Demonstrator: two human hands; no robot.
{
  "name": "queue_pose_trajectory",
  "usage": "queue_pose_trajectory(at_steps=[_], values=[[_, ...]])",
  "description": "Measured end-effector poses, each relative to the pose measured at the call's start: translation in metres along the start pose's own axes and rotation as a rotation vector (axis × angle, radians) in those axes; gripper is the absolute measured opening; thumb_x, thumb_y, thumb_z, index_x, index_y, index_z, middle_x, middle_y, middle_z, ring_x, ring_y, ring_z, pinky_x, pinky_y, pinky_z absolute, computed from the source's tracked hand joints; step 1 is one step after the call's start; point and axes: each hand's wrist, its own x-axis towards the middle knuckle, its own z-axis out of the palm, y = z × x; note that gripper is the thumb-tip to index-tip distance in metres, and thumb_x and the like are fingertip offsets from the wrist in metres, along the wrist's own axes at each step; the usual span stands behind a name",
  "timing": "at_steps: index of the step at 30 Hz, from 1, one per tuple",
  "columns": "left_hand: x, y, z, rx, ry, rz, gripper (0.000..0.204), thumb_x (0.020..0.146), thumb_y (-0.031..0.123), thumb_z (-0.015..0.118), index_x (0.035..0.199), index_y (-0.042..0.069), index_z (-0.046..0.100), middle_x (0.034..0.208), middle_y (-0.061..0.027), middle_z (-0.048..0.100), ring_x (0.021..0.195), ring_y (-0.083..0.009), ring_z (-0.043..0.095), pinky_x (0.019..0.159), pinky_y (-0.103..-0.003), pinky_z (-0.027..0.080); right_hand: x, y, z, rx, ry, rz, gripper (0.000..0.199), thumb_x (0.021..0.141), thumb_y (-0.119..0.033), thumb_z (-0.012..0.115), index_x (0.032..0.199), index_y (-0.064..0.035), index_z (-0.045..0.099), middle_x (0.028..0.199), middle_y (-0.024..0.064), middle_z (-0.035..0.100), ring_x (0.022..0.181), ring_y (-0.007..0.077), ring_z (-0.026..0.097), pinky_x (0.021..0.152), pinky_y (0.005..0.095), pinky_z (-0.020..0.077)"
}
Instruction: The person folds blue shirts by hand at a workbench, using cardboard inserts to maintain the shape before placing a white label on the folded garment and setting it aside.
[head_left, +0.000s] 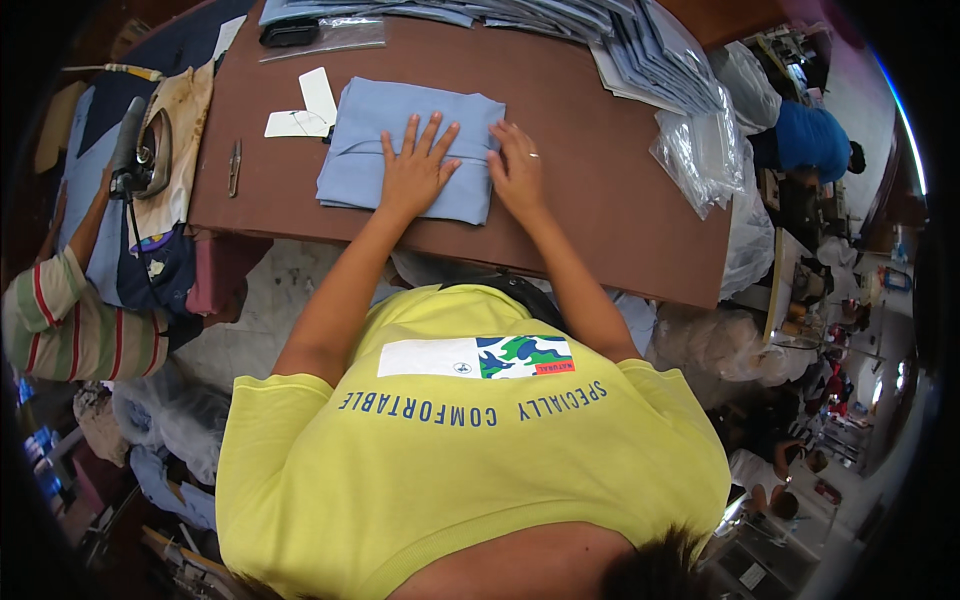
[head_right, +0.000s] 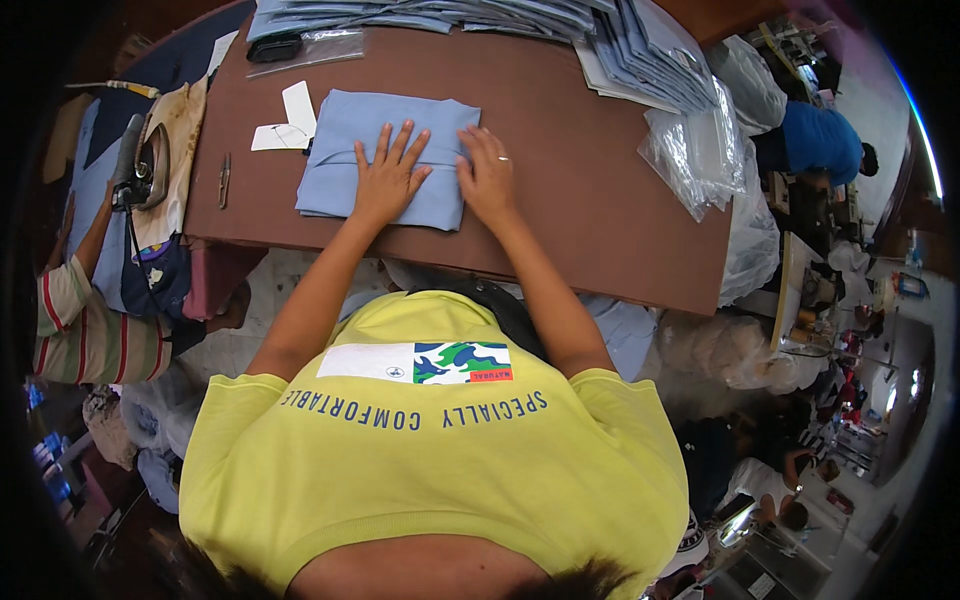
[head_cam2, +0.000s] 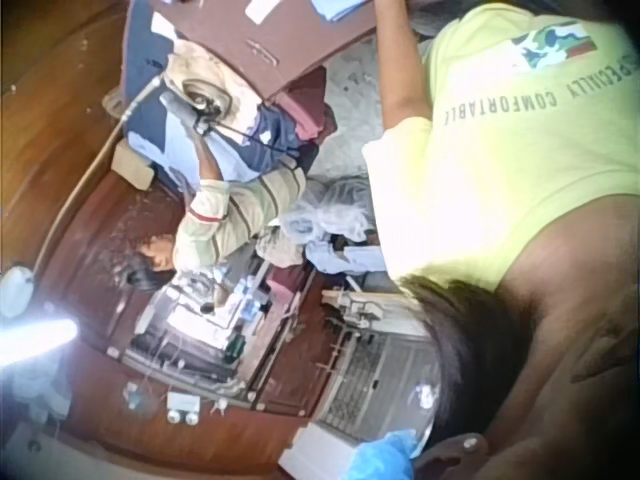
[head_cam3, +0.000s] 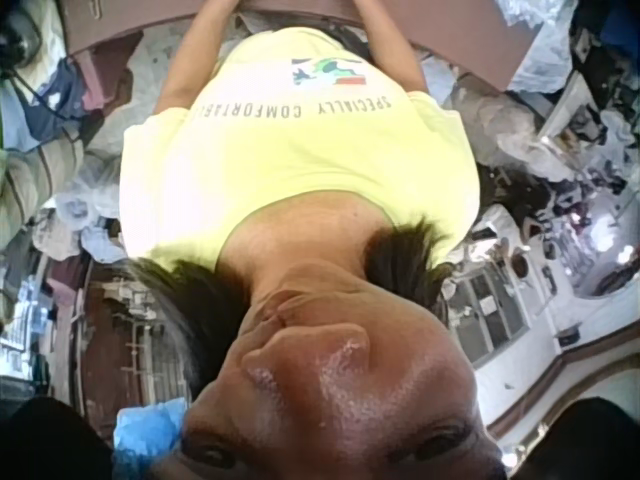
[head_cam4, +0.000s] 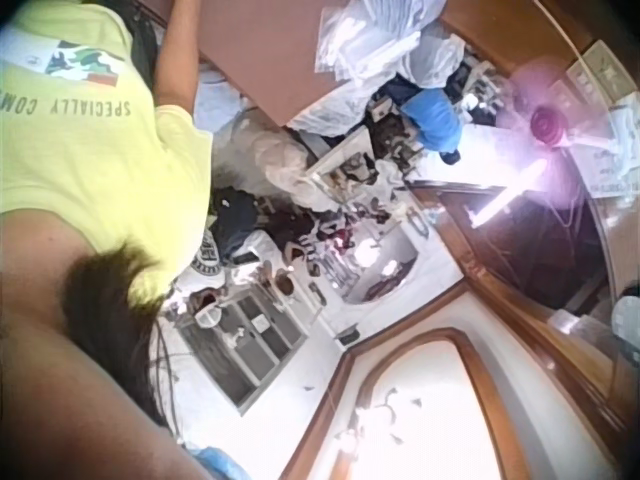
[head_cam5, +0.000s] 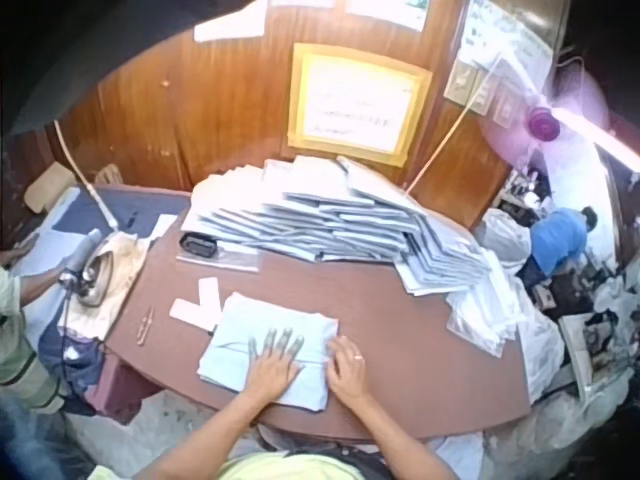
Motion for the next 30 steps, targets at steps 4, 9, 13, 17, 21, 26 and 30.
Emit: queue_pose_trajectory(at_steps=[4,9,13,17,21,26,30], values=[[0.001,-0.001,0.006,-0.015,-0.009,0.001,0.058,0.086,0.044,0.047,0.14,0.029,0.029,0.147,0.0007,0.023,0.136,-0.0259,0.019,0.098,-0.067,0.013,-0.016,-0.008,0.035,-0.241,-0.251,0.015,0.05,0.091,-0.034,0.044,0.136,-0.0146,0.036,0.143,0.0105,0.03,0.134,0.0307,0.022,0.105,0.0468,0.0229],[0.003,0.006,-0.001,-0.029,0.042,-0.011,0.057,0.084,0.037,0.053,0.136,0.024,0.035,0.141,0.0006,0.031,0.132,-0.0247,0.025,0.098,-0.066,0.014,-0.015,0.006,0.032,-0.006,-0.162,0.083,0.047,0.088,-0.029,0.05,0.131,-0.0118,0.041,0.137,0.0129,0.035,0.127,0.0281,0.03,0.102,0.0441,0.0272],[0.008,0.013,-0.018,-0.105,0.096,0.095,0.052,0.078,0.024,0.062,0.127,0.018,0.045,0.121,-0.0017,0.047,0.119,-0.0223,0.039,0.098,-0.063,0.018,-0.031,0.03,0.025,0.352,0.042,0.377,0.036,0.077,-0.01,0.062,0.112,-0.0079,0.052,0.105,0.0115,0.055,0.094,0.0229,0.051,0.084,0.0365,0.0419],[0.012,0.014,-0.021,-0.103,0.116,0.124,0.039,0.076,0.019,0.062,0.114,0.017,0.053,0.104,-0.0006,0.051,0.106,-0.0174,0.045,0.096,-0.054,0.023,-0.027,0.032,0.021,0.344,0.033,0.378,0.023,0.07,-0.003,0.064,0.092,-0.0062,0.058,0.084,0.0049,0.058,0.074,0.0185,0.052,0.068,0.0311,0.0438],[0.012,0.012,-0.021,-0.099,0.092,0.159,0.027,0.075,0.018,0.06,0.102,0.016,0.058,0.099,0.0005,0.052,0.1,-0.0159,0.048,0.092,-0.047,0.027,-0.025,0.028,0.015,0.101,0.073,0.145,0.018,0.067,-0.004,0.065,0.083,-0.0071,0.058,0.084,0.0043,0.058,0.077,0.0221,0.051,0.071,0.0342,0.0414],[0.01,0.01,-0.018,-0.061,0.218,0.246,0.026,0.073,0.014,0.061,0.098,0.017,0.058,0.1,0.0024,0.054,0.098,-0.0156,0.05,0.089,-0.042,0.029,-0.029,0.017,0.005,0.024,0.049,0.096,0.014,0.069,-0.007,0.063,0.081,-0.0087,0.057,0.083,0.0039,0.057,0.081,0.0246,0.051,0.073,0.0374,0.038],[0.008,0.012,-0.016,-0.056,0.145,0.192,0.022,0.074,0.013,0.056,0.096,0.015,0.058,0.1,0.0011,0.054,0.1,-0.0158,0.05,0.09,-0.044,0.03,-0.046,0.005,-0.002,-0.013,-0.002,0.066,0.01,0.071,-0.008,0.062,0.079,-0.0087,0.055,0.082,0.0039,0.057,0.081,0.0252,0.052,0.071,0.0376,0.0371]])
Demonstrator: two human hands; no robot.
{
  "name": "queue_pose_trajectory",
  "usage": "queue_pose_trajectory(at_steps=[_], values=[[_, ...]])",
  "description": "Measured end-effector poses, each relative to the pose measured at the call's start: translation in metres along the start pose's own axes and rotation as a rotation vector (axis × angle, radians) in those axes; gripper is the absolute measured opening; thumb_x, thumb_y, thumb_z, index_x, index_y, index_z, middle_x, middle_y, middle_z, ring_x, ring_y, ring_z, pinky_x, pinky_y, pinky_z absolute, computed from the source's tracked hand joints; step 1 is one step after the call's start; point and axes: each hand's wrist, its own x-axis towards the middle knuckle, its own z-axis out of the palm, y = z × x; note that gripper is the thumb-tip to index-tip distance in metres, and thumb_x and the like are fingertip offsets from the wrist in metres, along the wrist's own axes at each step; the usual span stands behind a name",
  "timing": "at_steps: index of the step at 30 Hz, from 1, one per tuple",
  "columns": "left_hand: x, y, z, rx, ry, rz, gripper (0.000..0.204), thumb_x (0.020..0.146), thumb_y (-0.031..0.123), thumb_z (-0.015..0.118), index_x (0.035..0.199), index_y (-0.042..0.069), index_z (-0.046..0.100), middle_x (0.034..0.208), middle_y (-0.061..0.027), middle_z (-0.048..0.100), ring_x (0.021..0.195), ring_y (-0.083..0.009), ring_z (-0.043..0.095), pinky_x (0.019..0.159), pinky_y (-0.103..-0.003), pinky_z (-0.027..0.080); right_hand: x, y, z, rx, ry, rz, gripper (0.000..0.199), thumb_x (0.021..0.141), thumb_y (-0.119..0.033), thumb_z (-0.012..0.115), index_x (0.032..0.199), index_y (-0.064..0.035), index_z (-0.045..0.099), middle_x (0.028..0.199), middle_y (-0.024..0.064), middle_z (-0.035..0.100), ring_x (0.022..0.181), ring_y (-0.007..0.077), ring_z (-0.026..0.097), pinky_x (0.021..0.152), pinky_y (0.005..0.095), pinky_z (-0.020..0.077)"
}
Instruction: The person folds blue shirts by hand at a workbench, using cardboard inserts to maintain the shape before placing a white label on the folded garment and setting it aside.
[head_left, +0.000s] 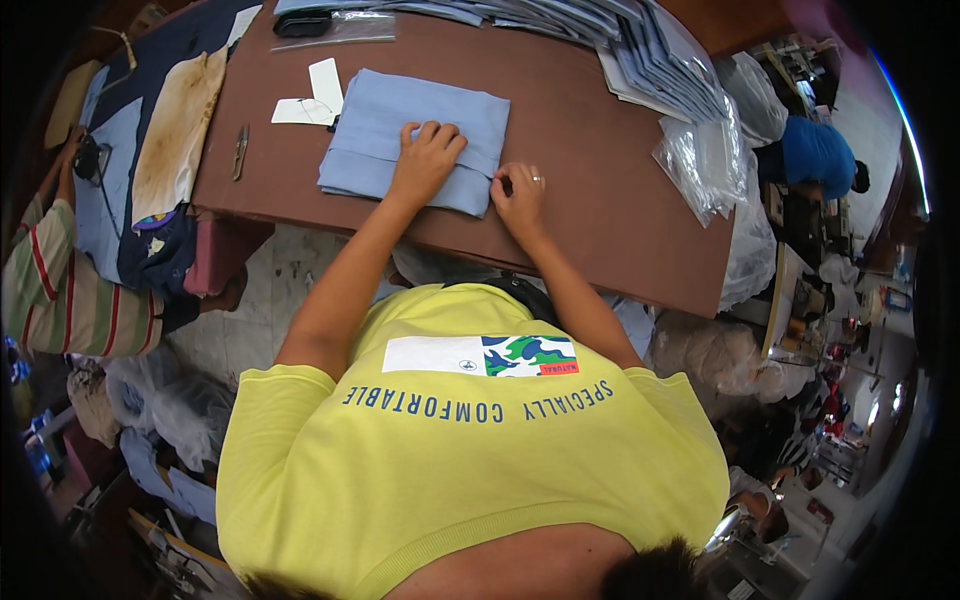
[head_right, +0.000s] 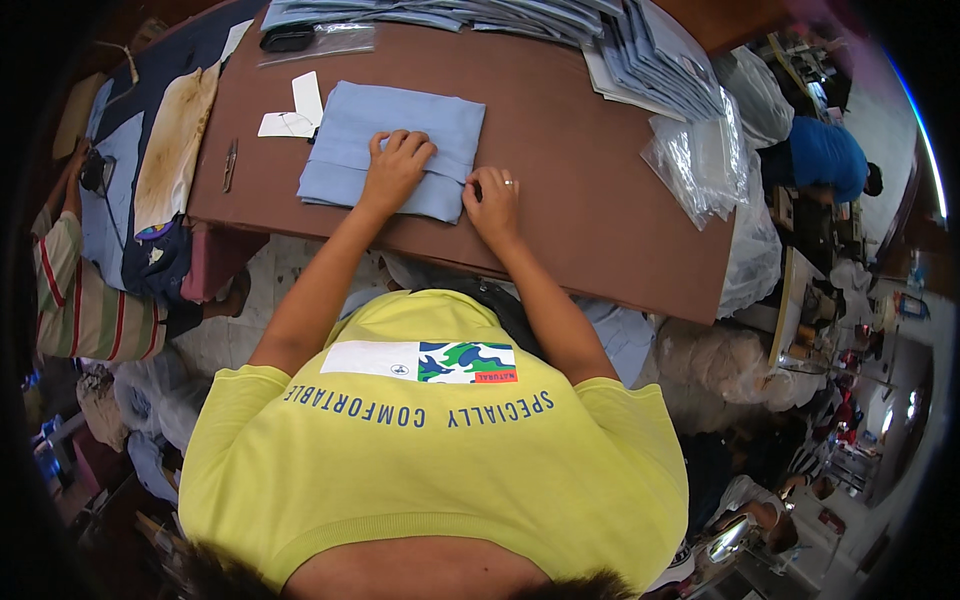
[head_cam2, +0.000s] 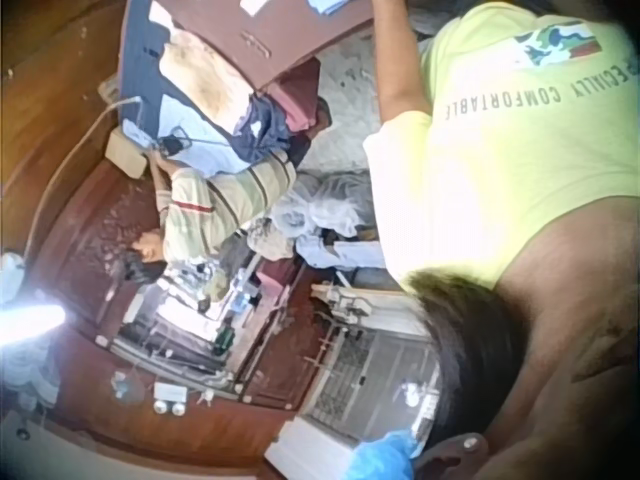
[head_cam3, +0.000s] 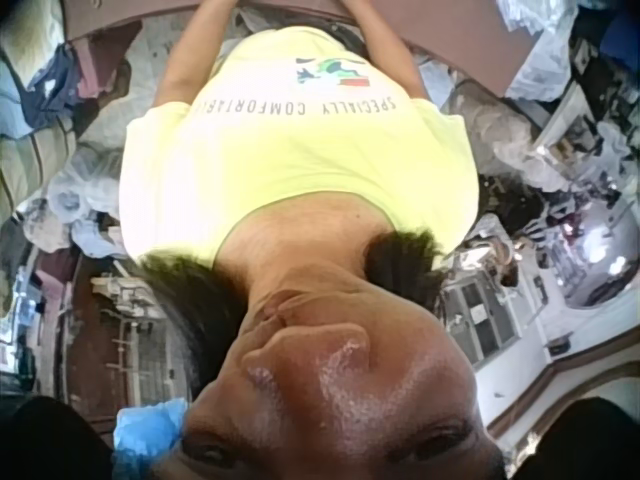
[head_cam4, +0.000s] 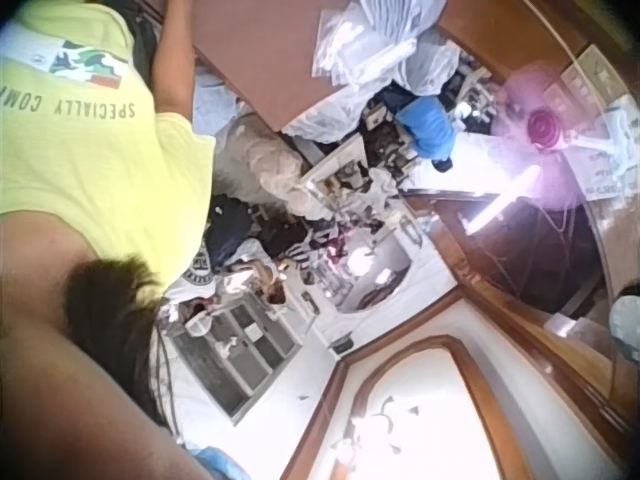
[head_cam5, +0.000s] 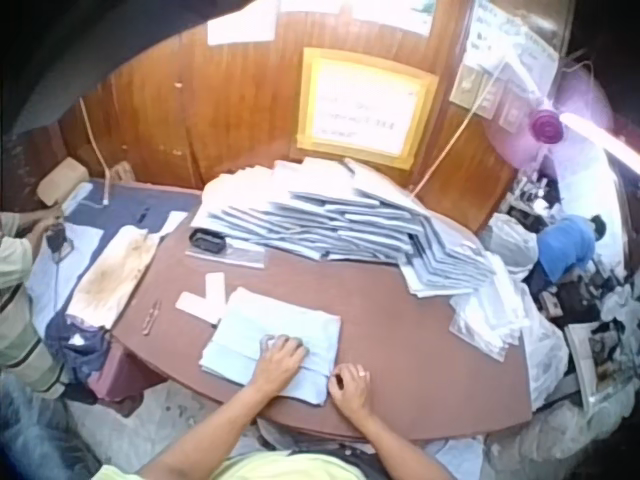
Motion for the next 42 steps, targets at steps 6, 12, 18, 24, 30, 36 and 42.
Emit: queue_pose_trajectory(at_steps=[6,12,18,24,30,36,42], values=[[-0.008,-0.012,-0.027,-0.18,0.111,-0.159,0.024,0.077,0.018,0.06,0.1,0.011,0.057,0.107,-0.0021,0.055,0.101,-0.0212,0.05,0.092,-0.046,0.031,0.003,-0.002,-0.01,-0.013,-0.078,-0.026,0.008,0.073,-0.006,0.058,0.08,-0.008,0.056,0.08,0.0062,0.057,0.079,0.0264,0.052,0.068,0.0383,0.0378],[-0.043,-0.085,-0.043,-0.065,-0.016,-0.913,0.035,0.084,0.038,0.055,0.104,0.009,0.058,0.103,-0.0086,0.057,0.1,-0.0287,0.051,0.082,-0.047,0.04,0.064,-0.029,0.009,0.085,0.001,-0.14,0.01,0.075,-0.007,0.056,0.085,-0.0063,0.058,0.086,0.0097,0.057,0.078,0.029,0.052,0.068,0.0396,0.0424],[-0.022,-0.098,-0.034,-0.037,-0.226,-0.939,0.048,0.081,0.043,0.059,0.104,0.001,0.055,0.103,-0.0159,0.057,0.097,-0.033,0.054,0.08,-0.048,0.045,0.066,-0.027,0.039,-0.026,-0.166,-0.047,0.014,0.076,-0.012,0.059,0.088,-0.0054,0.059,0.088,0.0091,0.057,0.083,0.0272,0.054,0.074,0.036,0.0443],[-0.012,-0.111,-0.029,-0.331,-0.135,-0.837,0.041,0.081,0.035,0.06,0.099,-0.001,0.053,0.092,-0.0178,0.059,0.085,-0.0311,0.058,0.077,-0.04,0.046,0.085,-0.025,0.0,0.707,-0.361,0.43,0.026,0.087,-0.027,0.054,0.104,-0.0089,0.059,0.107,0.004,0.058,0.1,0.0164,0.052,0.083,0.0328,0.0409],[0.092,0.006,-0.073,-0.793,-0.215,-0.46,0.033,0.083,0.032,0.056,0.091,0.0,0.049,0.075,-0.0134,0.055,0.068,-0.0233,0.053,0.06,-0.037,0.043,0.072,-0.012,-0.061,1.582,-0.279,0.649,0.066,0.088,-0.06,0.037,0.135,-0.0137,0.035,0.131,0.0069,0.045,0.114,0.0191,0.045,0.096,0.038,0.0346],[0.132,0.167,0.025,-1.007,-0.232,-0.239,0.038,0.077,0.031,0.062,0.097,0.001,0.05,0.097,-0.0215,0.055,0.087,-0.0401,0.054,0.075,-0.043,0.044,0.003,0.076,-0.124,1.751,0.218,0.877,0.075,0.084,-0.061,0.045,0.13,-0.0021,0.039,0.127,0.0129,0.049,0.114,0.0272,0.049,0.097,0.0404,0.0385],[0.085,0.159,0.032,-0.906,-0.127,-0.183,0.034,0.075,0.018,0.065,0.103,0.003,0.052,0.106,-0.0162,0.051,0.099,-0.0345,0.051,0.084,-0.038,0.043,-0.048,0.136,-0.139,1.618,0.298,1.102,0.071,0.086,-0.055,0.047,0.128,0.0012,0.04,0.124,0.0135,0.051,0.114,0.0264,0.049,0.097,0.0391,0.0383]])
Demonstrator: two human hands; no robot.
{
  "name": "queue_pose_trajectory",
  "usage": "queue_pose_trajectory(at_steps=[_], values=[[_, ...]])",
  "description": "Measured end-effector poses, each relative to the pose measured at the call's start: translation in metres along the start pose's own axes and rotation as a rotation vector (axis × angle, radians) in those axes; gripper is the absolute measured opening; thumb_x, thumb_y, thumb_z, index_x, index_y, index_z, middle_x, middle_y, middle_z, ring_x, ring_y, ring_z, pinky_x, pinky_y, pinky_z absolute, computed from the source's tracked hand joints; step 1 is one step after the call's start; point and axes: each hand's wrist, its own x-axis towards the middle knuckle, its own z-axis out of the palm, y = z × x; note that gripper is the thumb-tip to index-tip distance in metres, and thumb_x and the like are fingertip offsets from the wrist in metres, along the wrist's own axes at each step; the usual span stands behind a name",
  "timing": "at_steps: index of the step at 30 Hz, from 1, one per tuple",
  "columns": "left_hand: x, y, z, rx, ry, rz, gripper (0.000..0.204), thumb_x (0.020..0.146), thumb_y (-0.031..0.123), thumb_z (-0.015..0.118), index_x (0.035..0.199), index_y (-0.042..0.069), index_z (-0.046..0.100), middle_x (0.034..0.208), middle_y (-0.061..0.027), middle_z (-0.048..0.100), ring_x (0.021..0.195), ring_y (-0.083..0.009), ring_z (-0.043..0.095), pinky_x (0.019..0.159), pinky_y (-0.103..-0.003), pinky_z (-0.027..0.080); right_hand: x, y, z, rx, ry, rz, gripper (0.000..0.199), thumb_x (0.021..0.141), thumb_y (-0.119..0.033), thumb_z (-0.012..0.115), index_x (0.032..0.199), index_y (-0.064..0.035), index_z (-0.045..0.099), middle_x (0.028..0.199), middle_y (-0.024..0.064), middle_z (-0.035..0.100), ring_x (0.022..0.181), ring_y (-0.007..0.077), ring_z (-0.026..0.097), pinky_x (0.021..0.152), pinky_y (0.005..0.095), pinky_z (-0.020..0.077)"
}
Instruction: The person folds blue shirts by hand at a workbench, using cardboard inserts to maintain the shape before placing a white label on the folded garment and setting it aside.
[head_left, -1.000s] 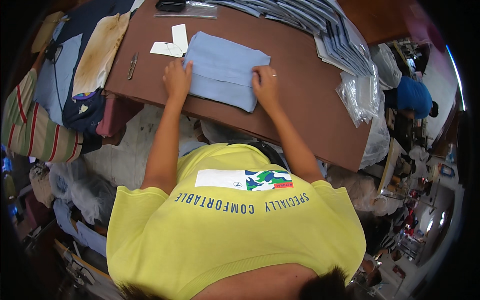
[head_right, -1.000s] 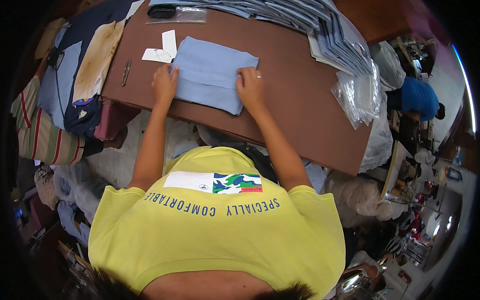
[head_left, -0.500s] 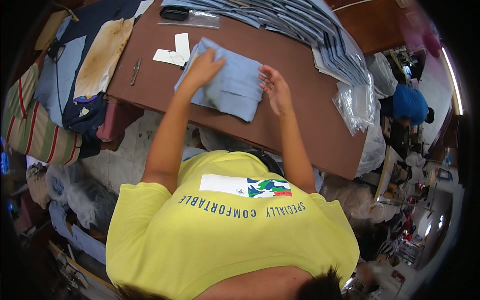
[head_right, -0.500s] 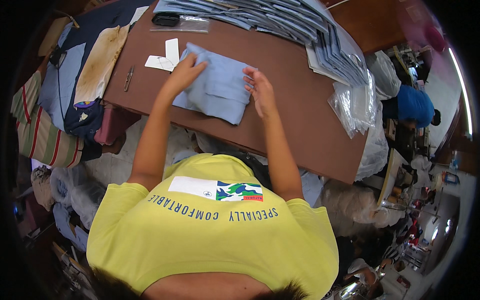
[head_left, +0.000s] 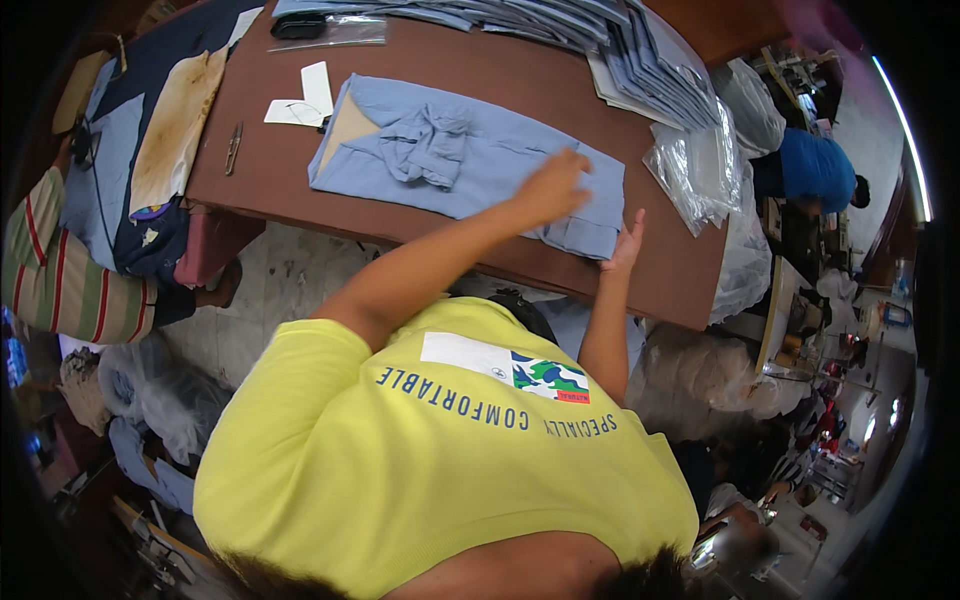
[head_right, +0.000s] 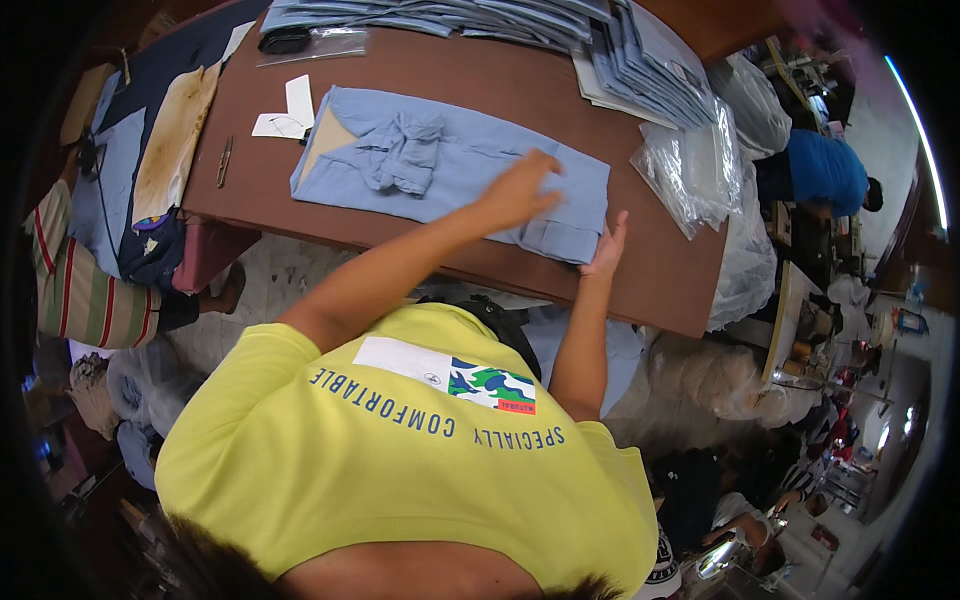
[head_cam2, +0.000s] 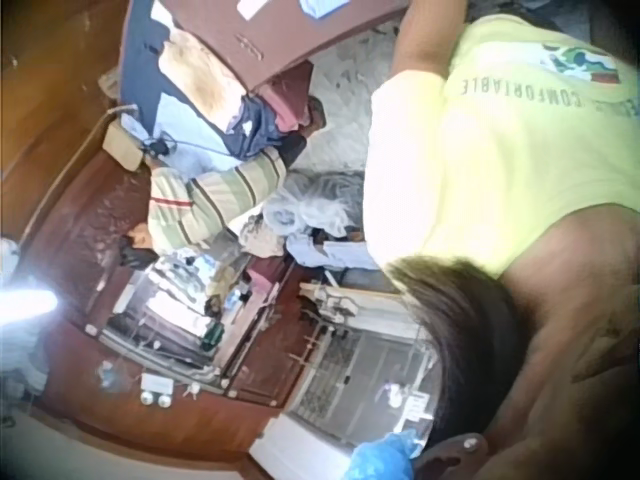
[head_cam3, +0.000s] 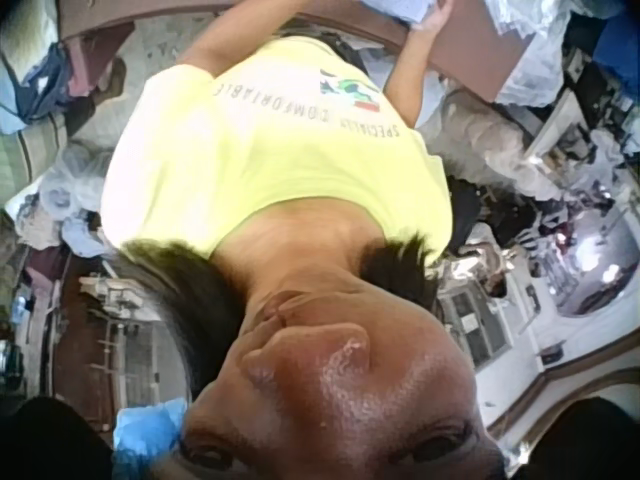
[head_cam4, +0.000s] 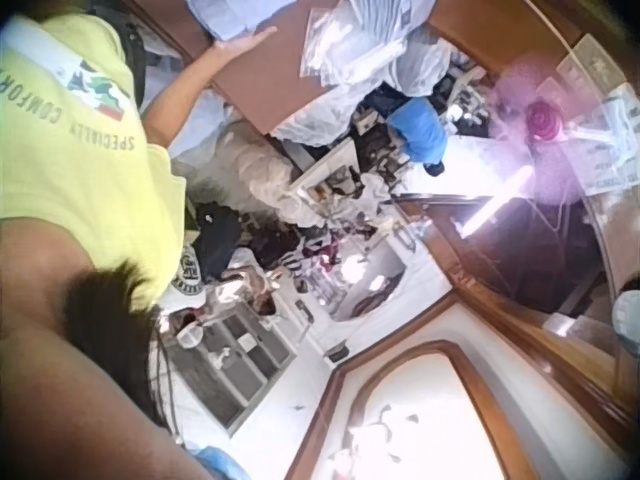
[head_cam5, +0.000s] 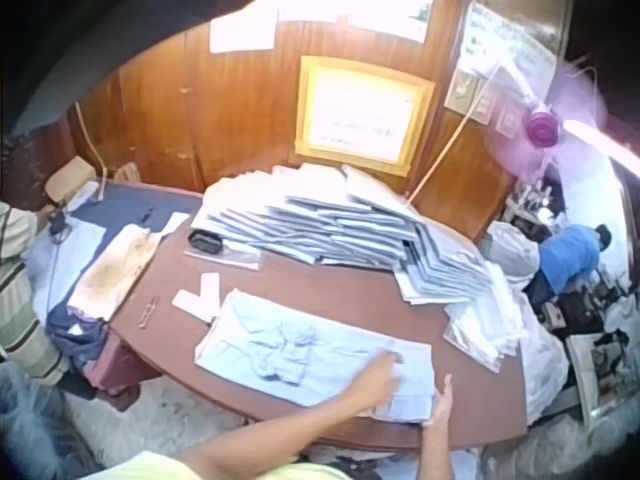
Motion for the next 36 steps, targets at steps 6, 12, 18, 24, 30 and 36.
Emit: queue_pose_trajectory(at_steps=[6,12,18,24,30,36], values=[[-0.062,-0.065,-0.142,0.48,0.462,-0.46,0.036,0.077,0.026,0.065,0.103,0.002,0.056,0.102,-0.0156,0.054,0.095,-0.0333,0.05,0.082,-0.04,0.042,0.01,-0.019,0.001,-0.577,0.241,-0.142,0.045,0.082,-0.027,0.062,0.121,-0.0073,0.048,0.115,0.0108,0.055,0.106,0.0242,0.051,0.09,0.0387,0.0416],[-0.088,-0.095,-0.152,0.456,0.195,-0.401,0.029,0.079,0.03,0.065,0.088,0.003,0.061,0.093,-0.0144,0.057,0.089,-0.0301,0.053,0.076,-0.039,0.045,0.026,-0.004,0.064,-1.596,0.354,-1.193,0.033,0.075,-0.013,0.063,0.108,-0.0112,0.057,0.108,0.0103,0.055,0.102,0.0273,0.051,0.09,0.0372,0.0386],[-0.086,-0.122,-0.164,-0.322,0.441,-0.442,0.024,0.079,0.026,0.064,0.082,0.002,0.062,0.08,-0.011,0.063,0.07,-0.029,0.058,0.067,-0.036,0.047,0.041,0.094,0.168,-1.453,-0.431,-1.101,0.027,0.076,-0.02,0.065,0.102,-0.0111,0.061,0.107,0.0091,0.055,0.101,0.0296,0.05,0.089,0.0389,0.0389],[-0.066,-0.089,-0.145,0.243,0.389,-0.45,0.028,0.08,0.028,0.063,0.078,0.0,0.059,0.072,-0.012,0.062,0.063,-0.0263,0.057,0.061,-0.035,0.045,0.07,0.147,0.191,-1.633,-0.393,-0.937,0.027,0.079,-0.032,0.063,0.094,-0.0099,0.062,0.105,0.0069,0.055,0.097,0.0312,0.05,0.082,0.0428,0.0405],[-0.093,-0.1,-0.177,0.04,0.652,-0.366,0.018,0.082,0.017,0.064,0.089,0.003,0.056,0.068,-0.0051,0.056,0.059,-0.0099,0.05,0.055,-0.027,0.043,0.075,0.149,0.193,-1.639,-0.278,-0.914,0.022,0.081,-0.027,0.06,0.096,-0.0108,0.059,0.104,0.005,0.054,0.098,0.0298,0.049,0.083,0.0441,0.0393],[-0.092,-0.08,-0.183,0.089,0.642,-0.332,0.028,0.081,0.006,0.059,0.109,0.006,0.055,0.091,-0.013,0.058,0.068,-0.0194,0.058,0.062,-0.029,0.047,0.035,0.164,0.21,-1.657,-0.258,-1.363,0.039,0.083,-0.027,0.057,0.119,-0.0126,0.05,0.125,0.0065,0.047,0.12,0.0294,0.039,0.097,0.0466,0.0295]])
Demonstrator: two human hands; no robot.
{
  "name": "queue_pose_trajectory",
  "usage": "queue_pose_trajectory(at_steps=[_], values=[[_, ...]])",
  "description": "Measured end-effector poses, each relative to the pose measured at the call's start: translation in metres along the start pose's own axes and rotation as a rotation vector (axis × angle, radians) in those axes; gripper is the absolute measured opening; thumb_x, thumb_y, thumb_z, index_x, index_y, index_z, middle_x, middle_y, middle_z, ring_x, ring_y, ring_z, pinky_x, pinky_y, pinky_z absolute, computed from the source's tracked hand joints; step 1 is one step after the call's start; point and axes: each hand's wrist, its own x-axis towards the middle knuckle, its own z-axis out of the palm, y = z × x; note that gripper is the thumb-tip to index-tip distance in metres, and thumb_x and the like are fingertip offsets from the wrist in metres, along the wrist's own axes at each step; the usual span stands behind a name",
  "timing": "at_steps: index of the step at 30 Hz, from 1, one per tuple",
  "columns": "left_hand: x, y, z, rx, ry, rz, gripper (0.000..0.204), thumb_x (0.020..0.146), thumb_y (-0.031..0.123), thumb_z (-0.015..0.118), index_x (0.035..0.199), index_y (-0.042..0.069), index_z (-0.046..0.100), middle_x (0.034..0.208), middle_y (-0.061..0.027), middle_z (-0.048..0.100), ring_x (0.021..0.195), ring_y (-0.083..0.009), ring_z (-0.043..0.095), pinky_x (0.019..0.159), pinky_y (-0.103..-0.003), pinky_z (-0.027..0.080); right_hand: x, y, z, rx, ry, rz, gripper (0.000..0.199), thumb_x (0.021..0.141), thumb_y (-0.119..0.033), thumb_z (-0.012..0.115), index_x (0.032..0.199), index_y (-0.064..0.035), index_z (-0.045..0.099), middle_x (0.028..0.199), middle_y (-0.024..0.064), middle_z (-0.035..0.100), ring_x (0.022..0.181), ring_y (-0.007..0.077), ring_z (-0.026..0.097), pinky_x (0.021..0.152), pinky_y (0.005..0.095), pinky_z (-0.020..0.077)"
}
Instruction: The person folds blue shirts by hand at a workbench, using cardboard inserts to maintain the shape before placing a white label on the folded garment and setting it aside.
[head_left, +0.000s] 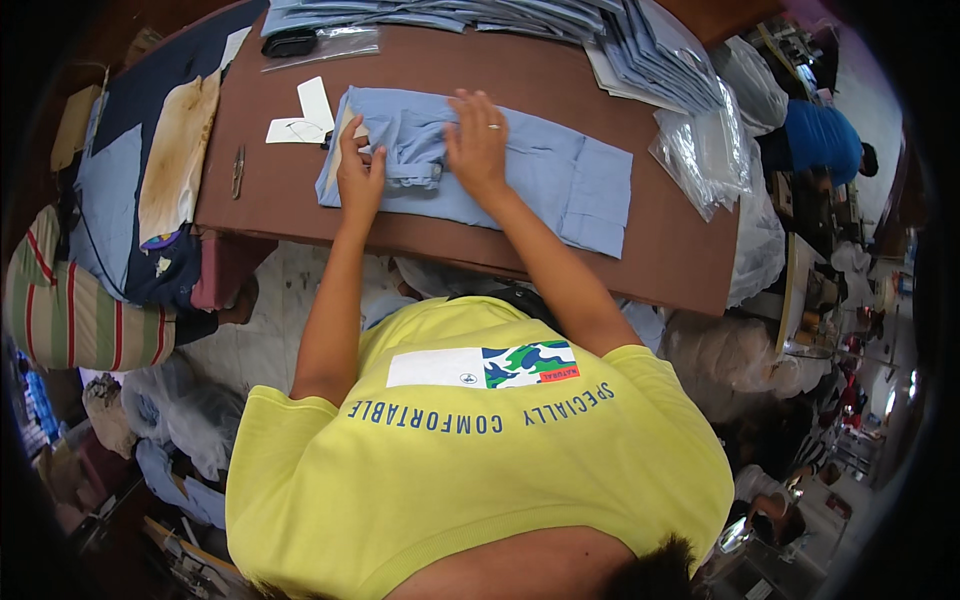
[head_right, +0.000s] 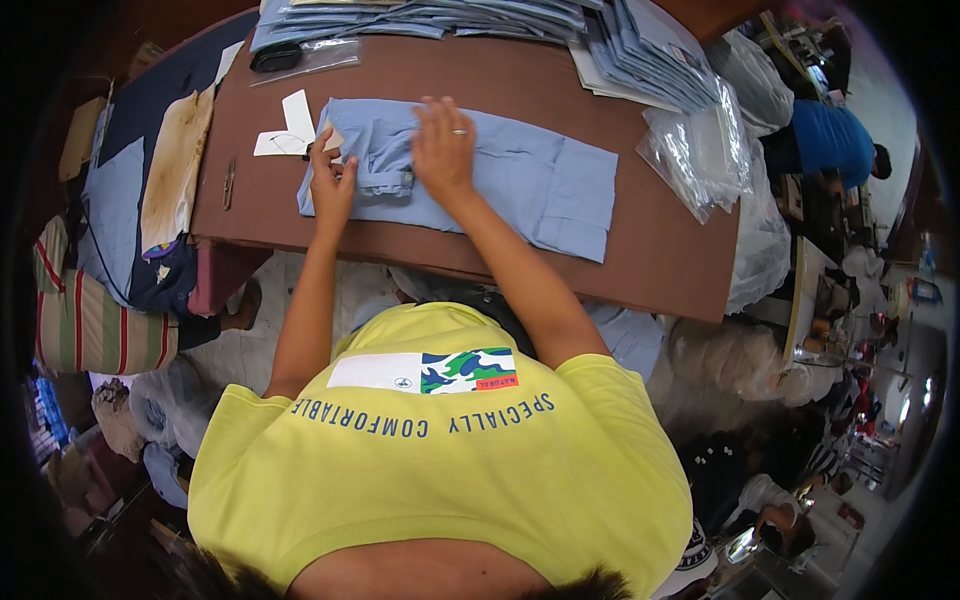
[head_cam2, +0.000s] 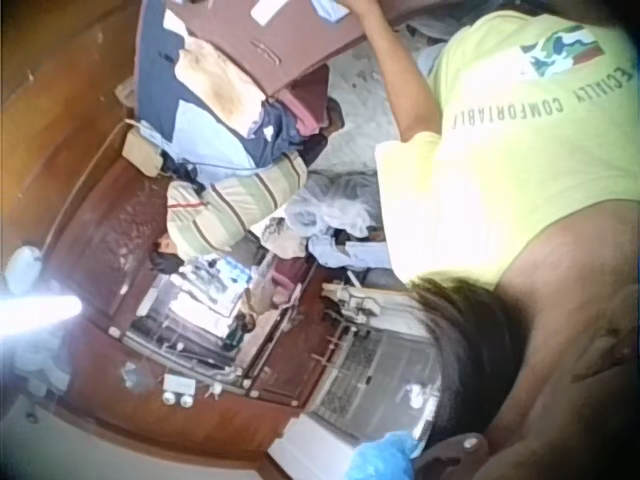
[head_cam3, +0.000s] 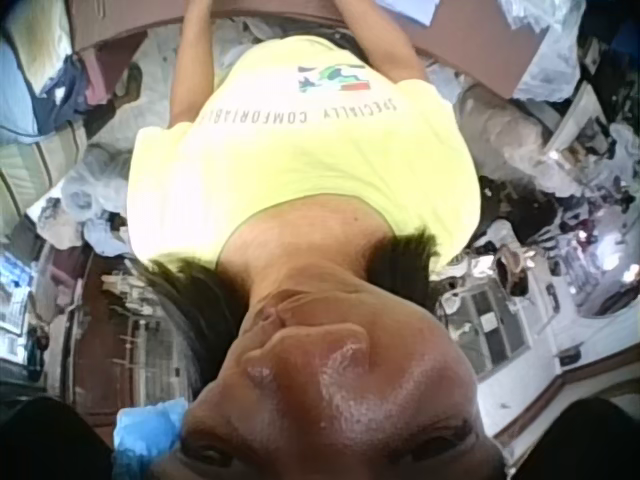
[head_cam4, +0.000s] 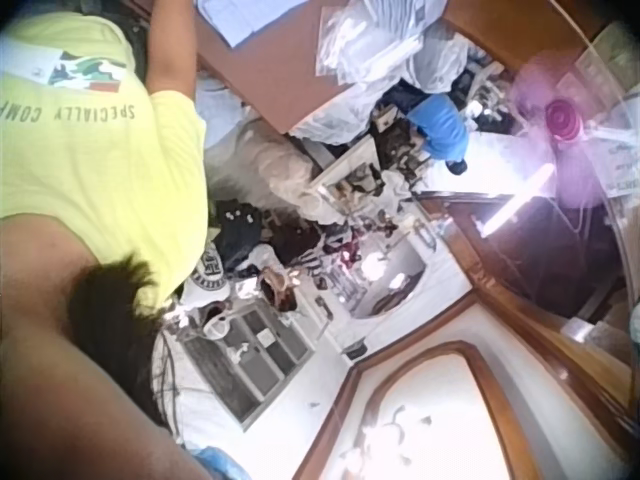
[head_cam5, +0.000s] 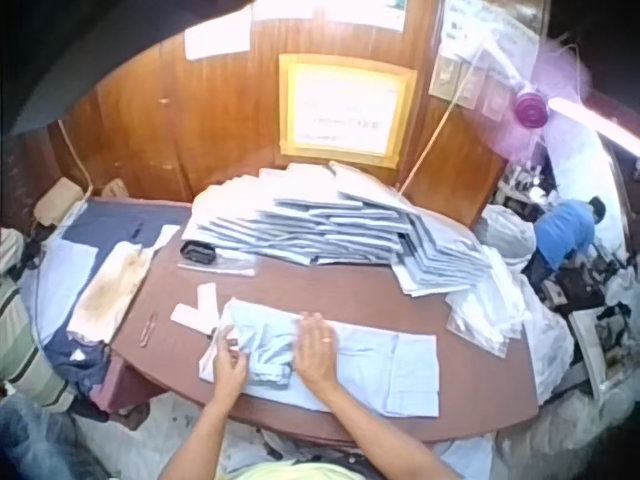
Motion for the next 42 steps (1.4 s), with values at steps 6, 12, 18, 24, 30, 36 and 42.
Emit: queue_pose_trajectory(at_steps=[6,12,18,24,30,36,42], values=[[0.005,-0.003,-0.001,0.483,-0.1,0.378,0.041,0.075,-0.003,0.053,0.114,0.008,0.055,0.099,-0.0165,0.05,0.085,-0.033,0.054,0.073,-0.035,0.047,-0.02,-0.02,0.018,-0.026,-0.309,-0.114,0.054,0.088,-0.044,0.045,0.134,-0.0152,0.04,0.142,0.0072,0.033,0.132,0.0285,0.028,0.106,0.0491,0.0183],[-0.002,0.001,0.016,0.893,-0.022,0.324,0.036,0.077,0.012,0.056,0.113,0.016,0.058,0.126,-0.0106,0.042,0.119,-0.034,0.035,0.09,-0.051,0.033,-0.031,-0.002,0.033,0.024,-0.406,-0.081,0.055,0.087,-0.045,0.045,0.131,-0.0127,0.043,0.141,0.0099,0.034,0.133,0.0292,0.025,0.107,0.0494,0.0166],[-0.001,-0.01,0.058,0.87,-0.207,0.471,0.046,0.086,0.04,0.05,0.129,0.026,0.046,0.144,-0.0045,0.029,0.132,-0.0344,0.023,0.101,-0.061,0.017,-0.026,0.039,-0.047,0.161,-0.101,0.007,0.043,0.077,-0.014,0.06,0.119,-0.0096,0.052,0.125,0.0117,0.049,0.118,0.0305,0.043,0.098,0.0474,0.0307],[-0.003,-0.01,0.063,1.084,-0.281,0.377,0.052,0.087,0.05,0.044,0.135,0.03,0.038,0.146,-0.0036,0.025,0.135,-0.0321,0.019,0.099,-0.065,0.015,-0.111,0.188,-0.139,-0.223,-0.052,0.93,0.046,0.078,-0.023,0.063,0.119,-0.0066,0.051,0.112,0.0157,0.053,0.102,0.0296,0.051,0.085,0.0415,0.0424],[-0.009,-0.008,0.074,0.874,-0.314,0.574,0.054,0.087,0.049,0.045,0.137,0.029,0.036,0.147,-0.004,0.024,0.135,-0.0295,0.02,0.101,-0.065,0.011,-0.09,0.188,-0.168,0.378,-0.219,1.385,0.049,0.081,-0.028,0.063,0.119,0.0,0.05,0.1,0.0072,0.058,0.085,0.0155,0.056,0.071,0.0265,0.0462],[-0.011,-0.008,0.07,0.674,-0.382,0.517,0.054,0.087,0.044,0.048,0.137,0.025,0.036,0.145,-0.0067,0.026,0.135,-0.0279,0.021,0.105,-0.059,0.01,-0.105,0.224,-0.161,0.643,-0.29,1.237,0.043,0.074,-0.011,0.065,0.112,0.0033,0.051,0.087,0.0066,0.06,0.065,0.013,0.056,0.05,0.0233,0.043],[0.012,0.018,0.009,-0.561,-0.493,-0.215,0.06,0.089,0.051,0.043,0.128,0.005,0.041,0.124,-0.0163,0.05,0.113,-0.0275,0.051,0.092,-0.043,0.041,-0.013,0.131,-0.141,0.614,-0.158,0.723,0.064,0.069,-0.002,0.06,0.127,-0.0024,0.032,0.114,0.0176,0.051,0.099,0.0236,0.056,0.077,0.0332,0.048]])
